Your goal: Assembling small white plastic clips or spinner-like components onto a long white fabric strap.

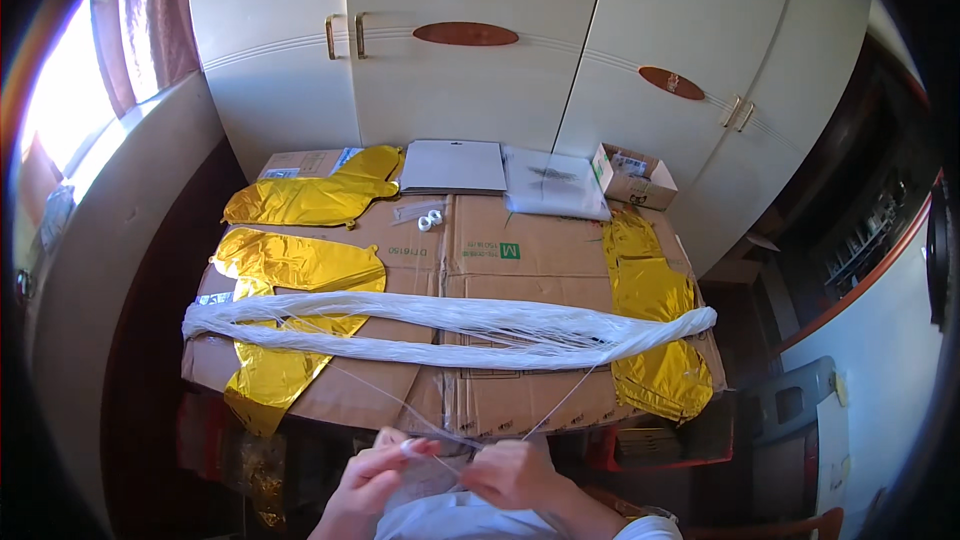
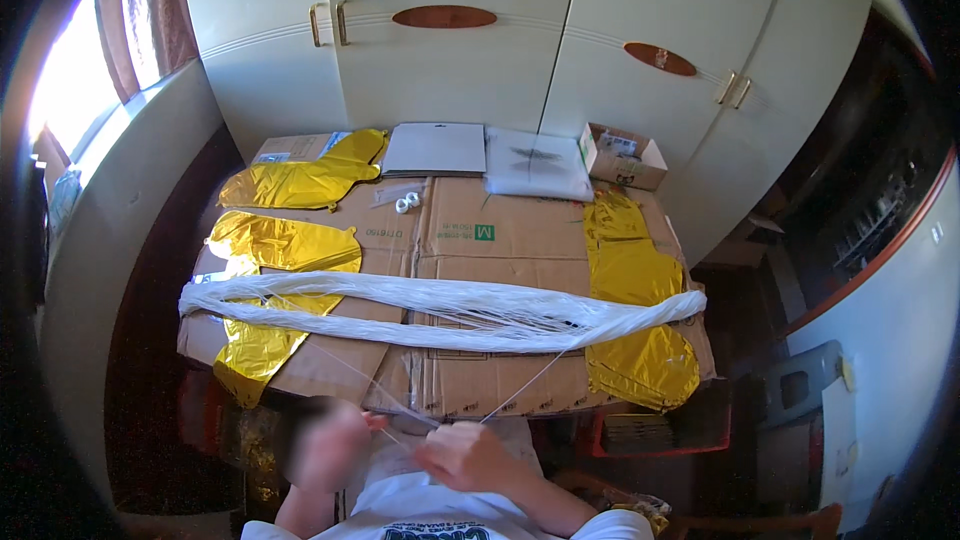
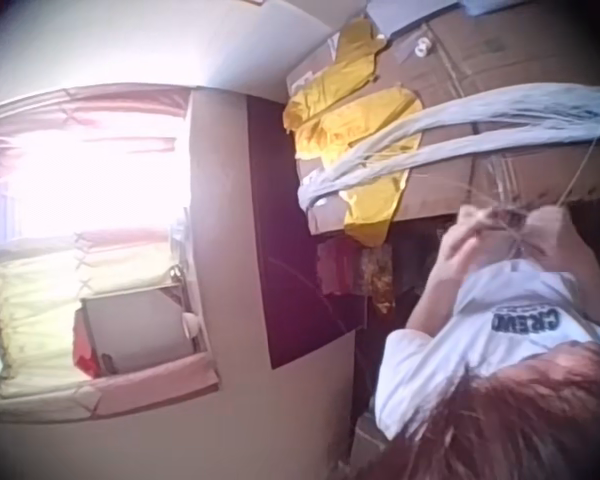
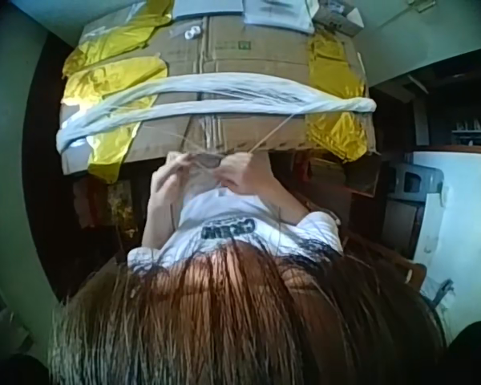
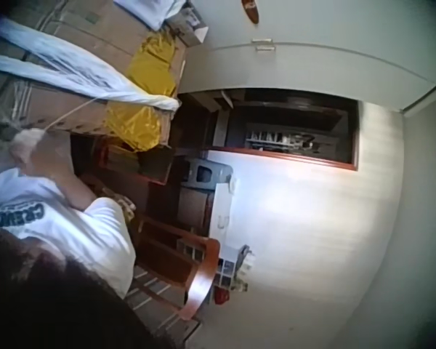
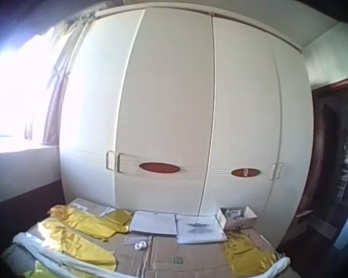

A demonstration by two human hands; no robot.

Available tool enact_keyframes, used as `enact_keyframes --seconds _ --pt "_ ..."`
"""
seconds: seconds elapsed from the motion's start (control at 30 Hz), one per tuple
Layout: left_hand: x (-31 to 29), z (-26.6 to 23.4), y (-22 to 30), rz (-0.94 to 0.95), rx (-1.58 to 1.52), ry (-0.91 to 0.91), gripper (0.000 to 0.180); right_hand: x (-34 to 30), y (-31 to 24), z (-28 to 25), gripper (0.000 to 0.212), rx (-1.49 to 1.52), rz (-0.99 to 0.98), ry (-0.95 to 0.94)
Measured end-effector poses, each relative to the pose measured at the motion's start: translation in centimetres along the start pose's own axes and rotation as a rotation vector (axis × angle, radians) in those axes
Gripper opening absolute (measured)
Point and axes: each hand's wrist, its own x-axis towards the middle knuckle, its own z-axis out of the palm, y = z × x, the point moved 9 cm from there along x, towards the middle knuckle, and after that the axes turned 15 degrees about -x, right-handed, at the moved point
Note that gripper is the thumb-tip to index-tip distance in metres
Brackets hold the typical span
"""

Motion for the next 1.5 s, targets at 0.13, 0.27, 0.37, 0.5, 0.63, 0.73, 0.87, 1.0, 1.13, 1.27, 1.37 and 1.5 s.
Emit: enact_keyframes --seconds 0.13,0.27,0.37,0.5,0.63,0.73,0.87,1.0,1.13,1.27,1.37,1.5 --pt "-0.9 2.3 -2.1 -0.18 0.391 -0.617 0.018 -0.2 -0.4 -1.3 0.013 0.088 -0.026 0.066" --pt "-1.5 1.2 -1.7 -0.22 -0.521 -0.423 0.027 0.1 1.0 0.0 0.013 -0.028 0.059 0.022" --pt "-0.6 -1.3 -0.9 -0.089 -0.405 0.103 0.023 0.0 0.2 1.3 0.012 0.101 0.044 -0.067" --pt "0.4 2.4 0.0 -0.158 0.309 -0.641 0.02 1.3 -0.2 -2.0 0.008 0.261 -0.021 -0.029" --pt "2.0 3.1 1.1 -0.315 -0.531 -0.461 0.018 4.7 1.6 -3.0 0.007 0.147 -0.055 0.018" --pt "6.0 2.9 2.3 -0.157 -0.544 -0.234 0.046 7.3 2.7 -3.1 0.008 0.065 -0.032 -0.044" --pt "13.1 5.7 6.4 0.271 0.752 -0.414 0.027 10.8 2.8 -8.0 0.006 0.081 -0.104 0.041" --pt "16.3 5.5 4.5 -0.121 0.298 -0.429 0.022 13.8 8.6 -11.3 0.006 0.037 0.115 0.226" --pt "19.6 7.0 3.9 -0.152 -0.453 -0.484 0.024 16.0 12.1 -9.6 0.007 0.052 0.169 0.261" --pt "23.7 5.4 5.1 0.333 0.372 -0.234 0.019 17.0 10.8 -10.2 0.007 -0.086 0.146 0.296" --pt "23.6 5.4 5.0 0.427 0.864 -0.291 0.015 17.1 12.0 -11.8 0.008 -0.044 0.135 0.394" --pt "24.7 3.8 0.9 -0.072 -0.242 -0.447 0.014 16.8 16.2 -9.6 0.009 -0.109 0.252 0.354"
